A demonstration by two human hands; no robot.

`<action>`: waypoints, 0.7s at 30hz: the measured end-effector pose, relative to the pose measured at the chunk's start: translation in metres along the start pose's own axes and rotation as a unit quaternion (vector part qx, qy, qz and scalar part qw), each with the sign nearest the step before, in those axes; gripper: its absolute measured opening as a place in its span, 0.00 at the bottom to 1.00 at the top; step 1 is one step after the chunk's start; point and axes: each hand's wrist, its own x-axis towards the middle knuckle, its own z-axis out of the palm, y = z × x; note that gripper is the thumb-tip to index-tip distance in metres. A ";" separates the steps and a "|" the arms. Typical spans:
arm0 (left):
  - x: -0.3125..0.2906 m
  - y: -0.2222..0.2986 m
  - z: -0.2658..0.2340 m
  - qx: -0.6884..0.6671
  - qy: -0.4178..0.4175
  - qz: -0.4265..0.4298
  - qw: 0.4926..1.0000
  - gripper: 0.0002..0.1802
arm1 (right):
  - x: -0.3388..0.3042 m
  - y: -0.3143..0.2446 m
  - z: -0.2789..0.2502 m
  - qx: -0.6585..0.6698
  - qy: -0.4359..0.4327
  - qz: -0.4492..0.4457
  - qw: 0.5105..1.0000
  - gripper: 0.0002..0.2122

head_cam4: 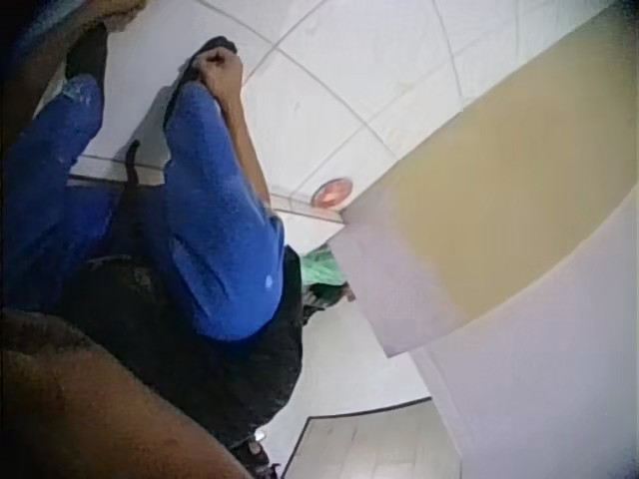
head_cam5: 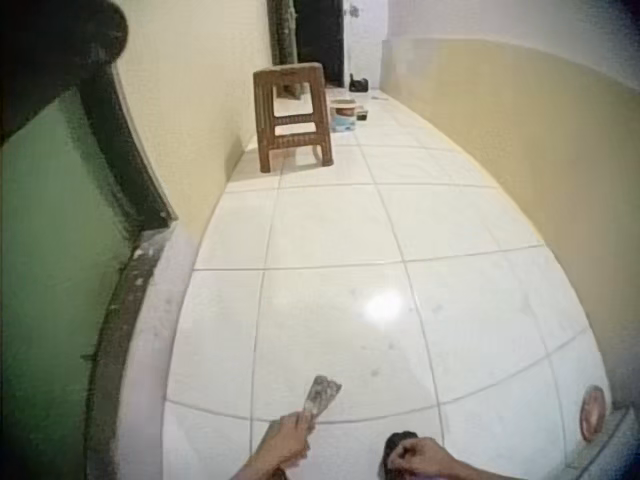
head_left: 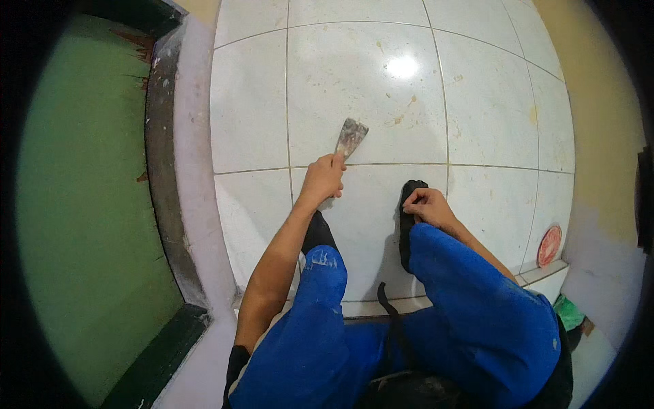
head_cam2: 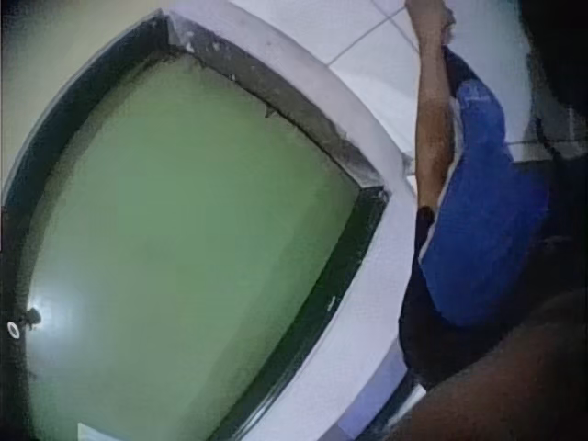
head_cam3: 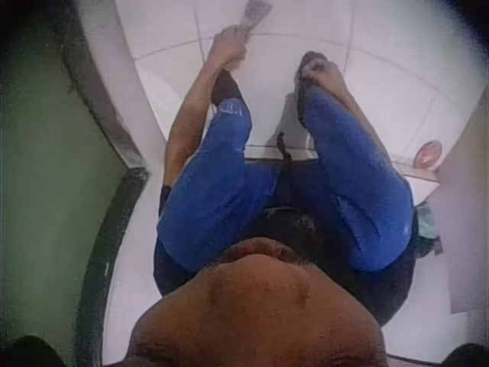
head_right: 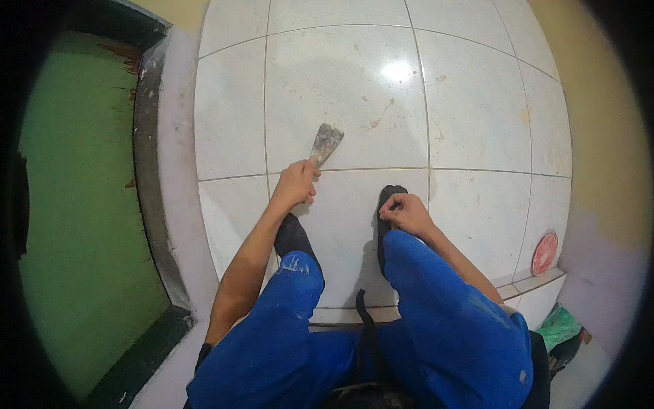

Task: The person scrapes a white tiled floor with a metal scraper to remove small patches of debris.

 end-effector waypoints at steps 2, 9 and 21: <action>0.005 0.009 0.019 -0.010 0.050 0.025 0.998 0.30 | 0.000 0.003 -0.002 0.003 0.001 -0.003 1.000 0.04; -0.016 -0.025 0.074 -0.234 -0.062 -0.050 0.969 0.28 | -0.011 -0.011 0.007 -0.178 0.055 -0.147 0.972 0.12; -0.013 -0.047 0.071 -0.488 -0.065 -0.100 0.865 0.18 | -0.009 -0.079 0.064 -0.397 -0.001 -0.388 0.832 0.43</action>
